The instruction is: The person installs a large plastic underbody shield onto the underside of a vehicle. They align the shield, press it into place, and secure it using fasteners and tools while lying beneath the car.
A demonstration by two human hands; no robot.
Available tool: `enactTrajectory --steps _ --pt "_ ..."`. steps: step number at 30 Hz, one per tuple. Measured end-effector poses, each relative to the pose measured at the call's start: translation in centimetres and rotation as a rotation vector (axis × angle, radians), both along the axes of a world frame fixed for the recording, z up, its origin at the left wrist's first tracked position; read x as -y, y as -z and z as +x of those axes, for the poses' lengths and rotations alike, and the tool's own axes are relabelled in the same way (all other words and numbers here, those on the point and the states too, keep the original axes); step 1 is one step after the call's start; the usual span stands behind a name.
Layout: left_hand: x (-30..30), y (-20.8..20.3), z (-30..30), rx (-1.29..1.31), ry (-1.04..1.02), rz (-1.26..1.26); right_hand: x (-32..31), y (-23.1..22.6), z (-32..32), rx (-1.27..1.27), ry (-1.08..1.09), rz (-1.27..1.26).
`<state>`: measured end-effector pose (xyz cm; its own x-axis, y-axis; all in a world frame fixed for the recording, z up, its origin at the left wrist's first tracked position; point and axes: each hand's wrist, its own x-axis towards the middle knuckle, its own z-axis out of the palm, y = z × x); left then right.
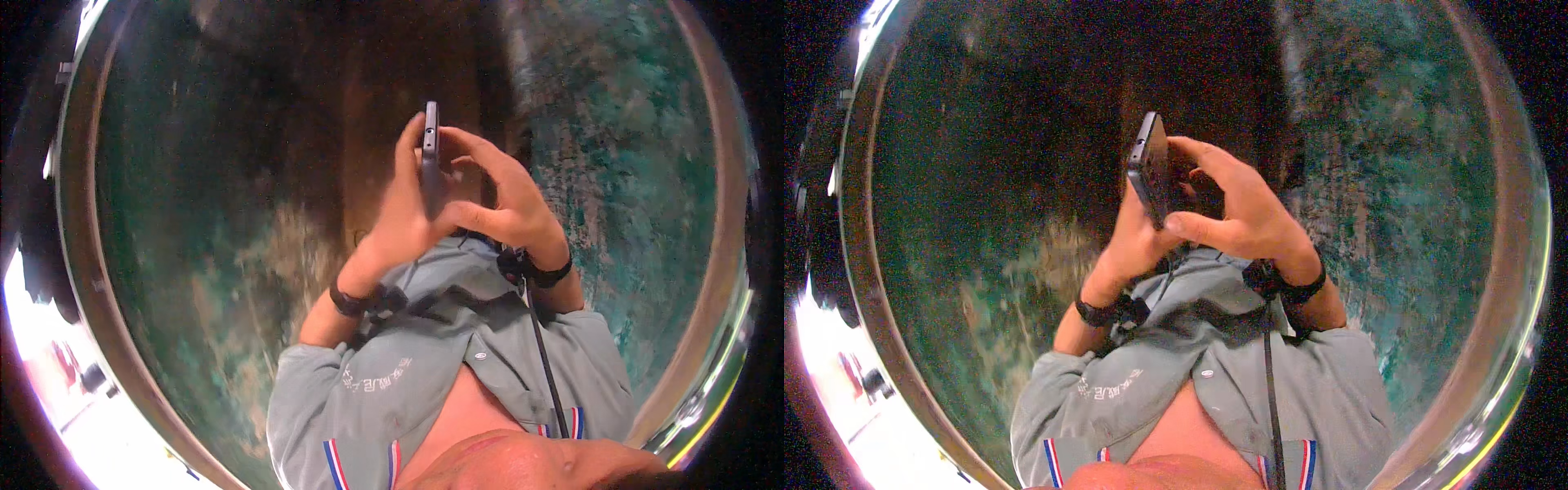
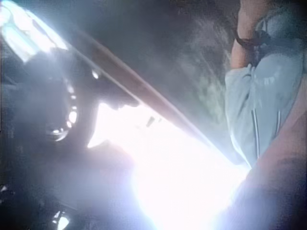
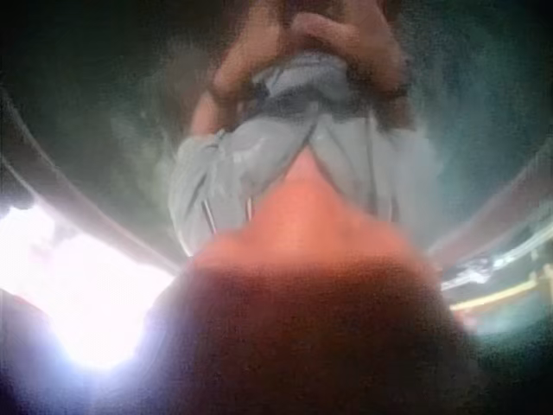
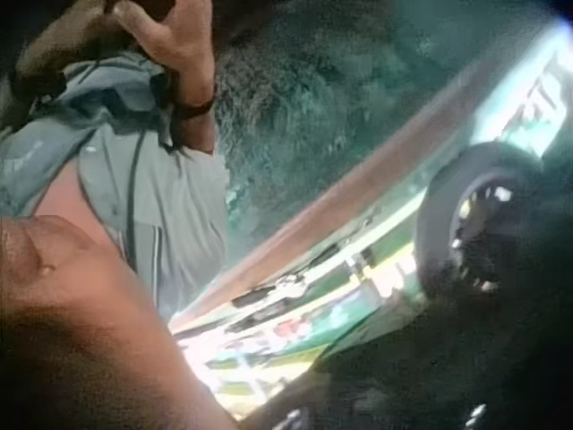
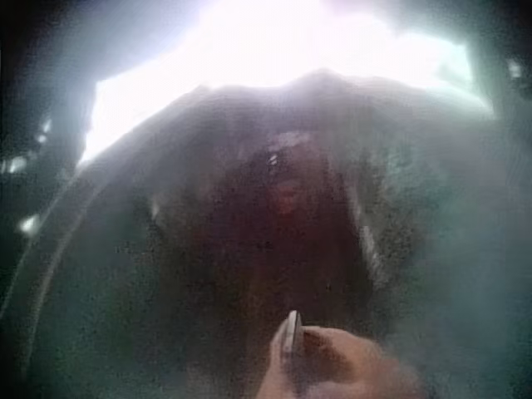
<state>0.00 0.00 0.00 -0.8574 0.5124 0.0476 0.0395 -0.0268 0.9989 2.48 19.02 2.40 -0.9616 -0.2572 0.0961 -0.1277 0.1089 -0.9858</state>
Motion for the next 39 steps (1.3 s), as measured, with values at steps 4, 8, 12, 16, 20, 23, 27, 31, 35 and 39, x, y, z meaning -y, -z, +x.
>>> enactTrajectory --steps 4,8,12,16,20,23,27,31,35,39 --pt "3.7 2.2 -0.2 0.139 -0.162 -0.177 -2.1 1.9 -1.7 0.118 -0.090 -0.109" --pt "11.3 4.8 4.2 0.298 -0.356 -0.406 -4.8 5.6 -0.8 0.152 0.061 -0.271" --pt "19.4 15.2 11.8 0.337 -0.201 -1.000 -10.8 7.3 -1.0 0.176 0.176 -0.269" --pt "26.6 27.2 23.8 0.486 0.066 -1.048 -14.6 7.5 -1.4 0.195 0.324 -0.339" --pt "26.1 31.6 33.7 0.825 0.110 -0.788 -17.6 7.0 0.5 0.260 0.442 -0.354" --pt "17.5 27.0 32.6 1.031 0.063 -0.708 -21.9 9.2 0.8 0.316 0.298 -0.582" --pt "12.2 22.8 29.7 1.002 0.063 -0.770 -21.2 10.5 0.5 0.231 0.490 -0.318" --pt "10.1 25.0 26.7 0.839 0.056 -0.814 -21.4 11.0 -2.8 0.017 0.383 -0.236" --pt "6.8 25.7 22.2 0.728 0.018 -0.836 -21.1 10.6 -8.7 0.191 0.177 -0.496" --pt "6.4 25.7 21.2 0.685 0.047 -0.840 -18.5 9.6 -8.8 0.179 0.143 -0.459"
